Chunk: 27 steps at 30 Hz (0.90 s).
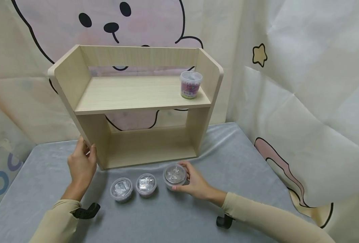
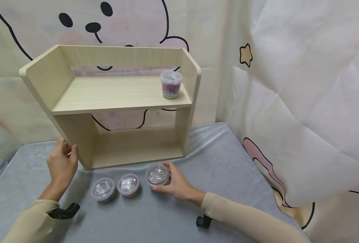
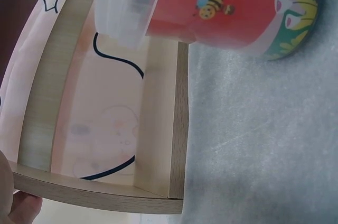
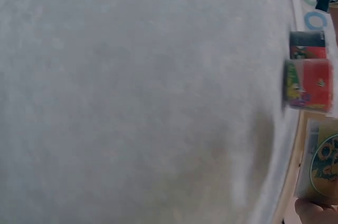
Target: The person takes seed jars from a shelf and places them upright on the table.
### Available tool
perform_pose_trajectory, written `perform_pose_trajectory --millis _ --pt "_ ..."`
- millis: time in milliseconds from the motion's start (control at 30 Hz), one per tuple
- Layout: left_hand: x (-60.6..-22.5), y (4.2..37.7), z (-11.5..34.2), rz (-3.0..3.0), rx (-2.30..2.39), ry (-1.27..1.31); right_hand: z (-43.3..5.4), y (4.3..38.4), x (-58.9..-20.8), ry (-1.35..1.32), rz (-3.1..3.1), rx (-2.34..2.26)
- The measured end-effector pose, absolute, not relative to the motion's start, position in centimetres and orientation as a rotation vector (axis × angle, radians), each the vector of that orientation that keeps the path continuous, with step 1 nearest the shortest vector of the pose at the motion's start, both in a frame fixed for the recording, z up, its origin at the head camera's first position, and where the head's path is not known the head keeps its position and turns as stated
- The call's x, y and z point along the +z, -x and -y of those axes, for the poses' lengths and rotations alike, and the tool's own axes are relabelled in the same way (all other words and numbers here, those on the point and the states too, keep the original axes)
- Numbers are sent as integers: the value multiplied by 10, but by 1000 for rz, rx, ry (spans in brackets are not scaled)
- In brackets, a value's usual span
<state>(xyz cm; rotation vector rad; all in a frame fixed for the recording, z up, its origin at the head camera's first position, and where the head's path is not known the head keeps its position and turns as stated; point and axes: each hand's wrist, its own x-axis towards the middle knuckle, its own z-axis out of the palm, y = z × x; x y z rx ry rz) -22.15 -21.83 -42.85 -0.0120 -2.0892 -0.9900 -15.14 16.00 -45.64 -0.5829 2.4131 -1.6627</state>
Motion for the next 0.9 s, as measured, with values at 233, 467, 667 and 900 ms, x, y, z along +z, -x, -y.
perform_pose_trajectory --millis 233,467,667,900 --pt "-429 221 220 2090 -987 5 -155 150 -473 597 -2330 -1697" --pt "-431 223 219 2100 -984 14 -154 152 -481 563 -2329 -1643" --pt "-433 225 219 2089 -988 23 -154 152 -484 564 -2329 -1614" --pt "-433 223 221 2090 -971 26 -157 149 -478 577 -2385 -1487"
